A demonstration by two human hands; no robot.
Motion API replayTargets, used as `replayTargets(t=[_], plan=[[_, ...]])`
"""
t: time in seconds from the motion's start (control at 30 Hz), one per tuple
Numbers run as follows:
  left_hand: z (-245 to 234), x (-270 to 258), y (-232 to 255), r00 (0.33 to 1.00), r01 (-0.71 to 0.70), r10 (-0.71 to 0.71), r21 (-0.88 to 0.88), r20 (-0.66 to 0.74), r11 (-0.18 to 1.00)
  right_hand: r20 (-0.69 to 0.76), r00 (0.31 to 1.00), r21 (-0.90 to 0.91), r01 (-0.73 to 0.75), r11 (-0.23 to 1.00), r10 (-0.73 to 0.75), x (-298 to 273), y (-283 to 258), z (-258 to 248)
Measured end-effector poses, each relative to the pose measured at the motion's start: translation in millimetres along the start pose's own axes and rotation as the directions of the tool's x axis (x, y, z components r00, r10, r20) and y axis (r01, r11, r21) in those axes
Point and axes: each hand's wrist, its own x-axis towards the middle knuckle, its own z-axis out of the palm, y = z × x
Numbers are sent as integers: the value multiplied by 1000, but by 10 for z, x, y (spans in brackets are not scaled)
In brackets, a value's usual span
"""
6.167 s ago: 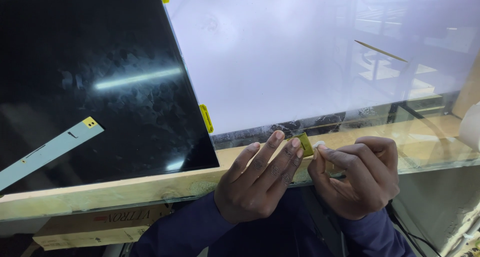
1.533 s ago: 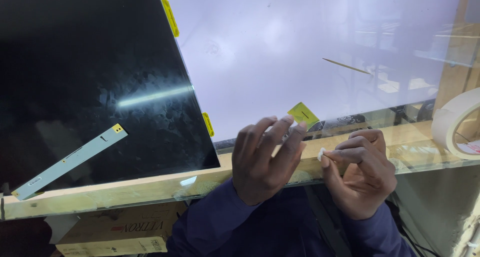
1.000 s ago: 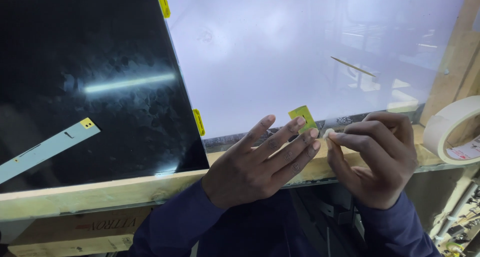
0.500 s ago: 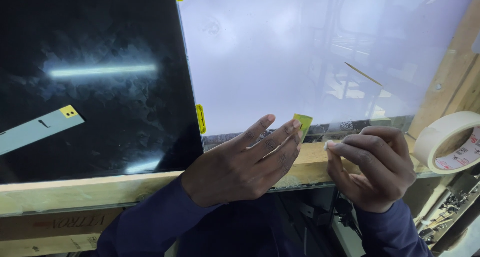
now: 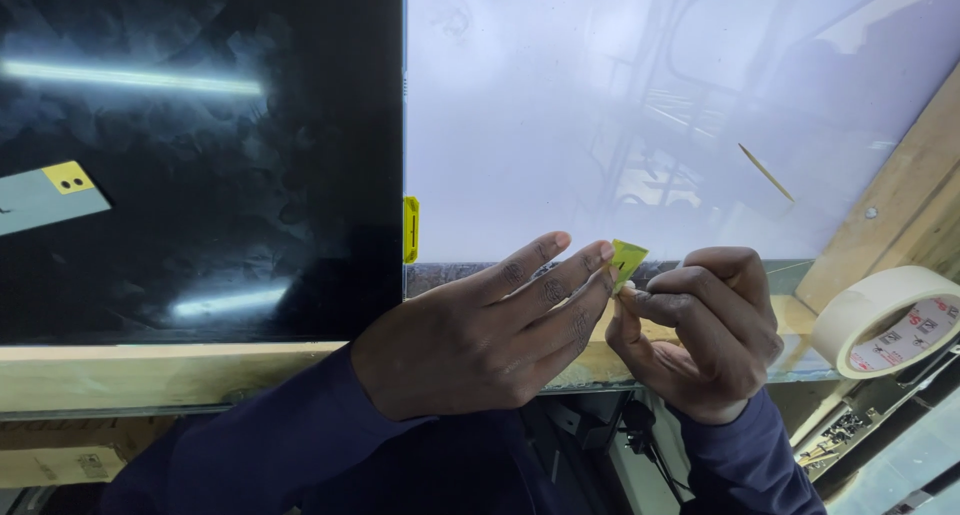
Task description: Inspecting small electronic components and applying adhesive tape to them at a repair workbench.
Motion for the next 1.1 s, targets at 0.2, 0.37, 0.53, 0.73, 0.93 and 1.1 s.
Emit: replayTargets(t=[0.2,0.37,0.53,0.73,0.93,1.1], plan=[[33,-33,4,1000,-1,1,4,-1,1000,-31,998,22,-52,998,53,-23,14,-51],[29,-29,-6,1000,-1,1,21,6,1000,17,999,13,-50,999,49,14,-22,-7],[47,-36,-14,1000,-5,5,10,13,1000,23,999,-3,-35,999,35,13,-5,33],[42,-22,-17,1000,8,-8,0,-4,1000,-1,998,25,-60,998,60,-17,13,-7],[49,-22,-3,1000,11,-11,-22,4,1000,42,999,45,-10,999,8,16,21,26],[38,-11,-26,1000,14,-14,-23,-9,1000,11,1000,58,-29,998,28,-32,56,-19]])
